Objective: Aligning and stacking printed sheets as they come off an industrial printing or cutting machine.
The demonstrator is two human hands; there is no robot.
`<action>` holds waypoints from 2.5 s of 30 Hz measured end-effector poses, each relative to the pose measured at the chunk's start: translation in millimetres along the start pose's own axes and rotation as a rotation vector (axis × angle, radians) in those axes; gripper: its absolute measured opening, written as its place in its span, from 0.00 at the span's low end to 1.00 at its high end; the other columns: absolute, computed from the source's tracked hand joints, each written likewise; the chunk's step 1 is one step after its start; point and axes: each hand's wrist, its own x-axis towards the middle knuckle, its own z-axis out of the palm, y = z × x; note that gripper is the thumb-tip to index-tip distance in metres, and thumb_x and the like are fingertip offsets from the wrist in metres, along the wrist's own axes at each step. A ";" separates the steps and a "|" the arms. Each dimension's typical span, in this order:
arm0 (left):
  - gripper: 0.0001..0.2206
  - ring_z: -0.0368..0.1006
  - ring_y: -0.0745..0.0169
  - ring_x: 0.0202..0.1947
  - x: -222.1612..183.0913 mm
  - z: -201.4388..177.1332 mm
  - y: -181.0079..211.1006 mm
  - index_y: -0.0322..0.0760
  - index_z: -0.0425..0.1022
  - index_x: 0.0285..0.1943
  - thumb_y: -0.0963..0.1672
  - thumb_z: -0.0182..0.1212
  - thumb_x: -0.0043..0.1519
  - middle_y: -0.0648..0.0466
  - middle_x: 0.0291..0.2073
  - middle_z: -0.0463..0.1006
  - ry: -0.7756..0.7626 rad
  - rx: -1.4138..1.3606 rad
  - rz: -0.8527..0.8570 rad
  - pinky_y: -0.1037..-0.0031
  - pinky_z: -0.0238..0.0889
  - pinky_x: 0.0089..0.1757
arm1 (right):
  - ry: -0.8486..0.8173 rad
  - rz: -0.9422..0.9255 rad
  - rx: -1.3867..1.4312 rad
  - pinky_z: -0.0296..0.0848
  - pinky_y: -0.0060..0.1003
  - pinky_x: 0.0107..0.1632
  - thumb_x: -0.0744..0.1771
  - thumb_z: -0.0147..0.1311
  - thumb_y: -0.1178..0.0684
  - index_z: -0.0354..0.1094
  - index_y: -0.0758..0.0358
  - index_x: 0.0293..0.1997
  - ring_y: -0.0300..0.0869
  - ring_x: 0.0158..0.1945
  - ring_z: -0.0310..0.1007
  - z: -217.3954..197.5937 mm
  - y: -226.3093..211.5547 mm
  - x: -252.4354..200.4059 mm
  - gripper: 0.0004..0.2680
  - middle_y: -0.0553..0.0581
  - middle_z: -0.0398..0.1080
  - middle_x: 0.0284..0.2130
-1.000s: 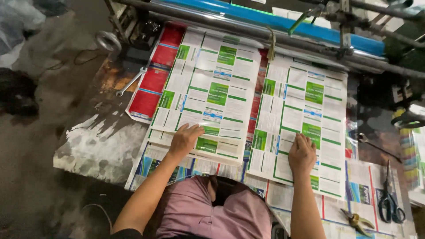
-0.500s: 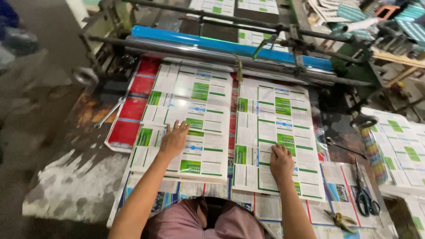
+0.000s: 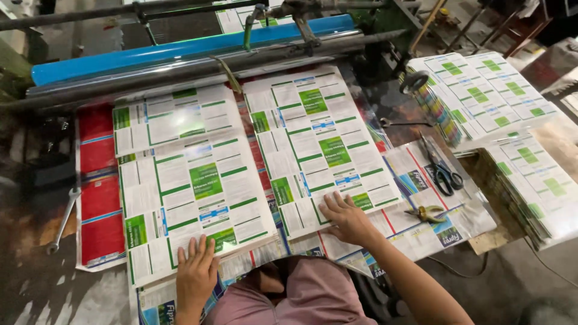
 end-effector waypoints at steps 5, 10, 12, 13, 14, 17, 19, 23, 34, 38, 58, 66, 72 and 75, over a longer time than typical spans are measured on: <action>0.22 0.66 0.45 0.70 8.5 -1.6 -2.2 0.42 0.73 0.67 0.51 0.55 0.65 0.50 0.65 0.73 0.028 0.008 -0.019 0.44 0.55 0.67 | 0.022 -0.036 0.077 0.59 0.74 0.62 0.69 0.54 0.49 0.65 0.60 0.61 0.70 0.69 0.57 -11.8 0.7 8.2 0.15 0.69 0.64 0.64; 0.20 0.70 0.44 0.67 8.2 -1.5 -0.9 0.43 0.75 0.65 0.48 0.60 0.64 0.49 0.62 0.76 0.120 -0.058 -0.032 0.46 0.57 0.67 | 0.171 -0.052 0.200 0.68 0.39 0.26 0.68 0.49 0.66 0.68 0.61 0.38 0.44 0.24 0.67 -37.8 4.0 13.2 0.05 0.52 0.68 0.23; 0.19 0.71 0.45 0.66 12.1 -3.0 2.0 0.42 0.76 0.64 0.47 0.59 0.64 0.49 0.62 0.77 0.142 -0.036 -0.027 0.47 0.56 0.67 | 0.287 -0.050 0.090 0.72 0.50 0.42 0.68 0.50 0.65 0.71 0.63 0.41 0.50 0.35 0.74 -71.5 -2.7 13.0 0.05 0.58 0.74 0.32; 0.18 0.71 0.46 0.66 8.2 -5.2 4.8 0.42 0.76 0.63 0.47 0.58 0.65 0.50 0.62 0.77 0.152 -0.015 -0.028 0.48 0.56 0.68 | 0.392 -0.048 -0.011 0.75 0.61 0.58 0.67 0.51 0.65 0.73 0.65 0.44 0.56 0.47 0.81 -87.3 -8.6 11.1 0.05 0.63 0.80 0.41; 0.18 0.71 0.46 0.66 16.2 -4.4 5.4 0.42 0.76 0.63 0.47 0.58 0.65 0.50 0.62 0.77 0.151 -0.014 -0.036 0.48 0.56 0.68 | 0.388 -0.054 -0.009 0.75 0.61 0.58 0.67 0.51 0.65 0.73 0.65 0.44 0.56 0.47 0.81 -101.9 -16.6 8.5 0.05 0.63 0.80 0.41; 0.18 0.71 0.45 0.66 12.5 -12.0 10.3 0.40 0.77 0.63 0.45 0.62 0.63 0.49 0.62 0.77 0.150 -0.002 -0.055 0.47 0.56 0.68 | 0.570 -0.034 -0.045 0.72 0.56 0.61 0.67 0.46 0.66 0.74 0.59 0.45 0.51 0.55 0.79 -102.6 -39.5 -0.2 0.10 0.52 0.79 0.47; 0.15 0.72 0.44 0.64 17.8 -16.6 13.0 0.39 0.78 0.61 0.45 0.60 0.66 0.48 0.61 0.78 0.225 -0.010 0.018 0.46 0.59 0.65 | 0.416 0.064 -0.018 0.74 0.60 0.55 0.58 0.46 0.71 0.72 0.55 0.51 0.56 0.57 0.77 -57.8 -39.1 -5.2 0.21 0.52 0.77 0.53; 0.16 0.71 0.44 0.65 15.4 -11.5 10.8 0.40 0.78 0.61 0.47 0.59 0.66 0.48 0.62 0.77 0.225 -0.012 -0.011 0.46 0.58 0.65 | 0.354 0.112 0.086 0.72 0.63 0.58 0.58 0.47 0.72 0.73 0.55 0.56 0.57 0.59 0.75 12.2 -22.3 2.4 0.24 0.54 0.77 0.54; 0.14 0.72 0.44 0.64 19.4 -17.1 16.3 0.41 0.78 0.61 0.45 0.58 0.67 0.49 0.59 0.78 0.234 -0.028 -0.014 0.48 0.56 0.66 | 0.473 0.086 0.140 0.65 0.65 0.62 0.65 0.48 0.67 0.73 0.61 0.55 0.61 0.62 0.70 8.9 27.2 92.2 0.15 0.59 0.75 0.55; 0.16 0.71 0.47 0.65 18.4 -14.6 14.6 0.42 0.77 0.62 0.47 0.57 0.66 0.51 0.61 0.77 0.173 -0.038 -0.036 0.49 0.56 0.67 | 0.449 0.151 0.155 0.63 0.69 0.63 0.69 0.51 0.56 0.74 0.54 0.55 0.64 0.63 0.70 9.9 49.6 139.1 0.10 0.53 0.75 0.57; 0.08 0.83 0.56 0.47 86.6 -125.0 34.3 0.37 0.82 0.46 0.36 0.63 0.62 0.50 0.43 0.86 0.344 0.043 0.032 0.57 0.74 0.51 | 0.661 0.353 0.114 0.59 0.69 0.66 0.68 0.48 0.59 0.74 0.63 0.56 0.66 0.64 0.68 6.4 39.8 146.1 0.12 0.64 0.74 0.56; 0.13 0.79 0.54 0.54 31.9 -4.0 11.2 0.42 0.81 0.48 0.35 0.61 0.59 0.53 0.47 0.84 0.177 -0.068 -0.098 0.54 0.70 0.56 | 0.706 0.357 -0.005 0.65 0.62 0.64 0.67 0.52 0.55 0.77 0.56 0.54 0.58 0.60 0.74 32.6 52.7 153.6 0.12 0.59 0.77 0.53; 0.11 0.80 0.58 0.51 52.9 28.6 -16.5 0.50 0.80 0.45 0.38 0.62 0.59 0.59 0.45 0.85 0.197 -0.026 -0.089 0.56 0.72 0.53 | 0.789 0.349 -0.131 0.70 0.54 0.61 0.66 0.55 0.51 0.80 0.49 0.50 0.51 0.55 0.79 43.5 63.6 154.4 0.10 0.52 0.79 0.50; 0.11 0.80 0.57 0.52 70.5 30.0 -27.8 0.51 0.80 0.46 0.38 0.61 0.59 0.59 0.47 0.85 0.179 -0.033 -0.092 0.54 0.71 0.54 | 0.793 0.361 -0.134 0.71 0.53 0.61 0.66 0.55 0.51 0.80 0.49 0.49 0.50 0.55 0.79 42.8 62.1 154.0 0.10 0.52 0.79 0.49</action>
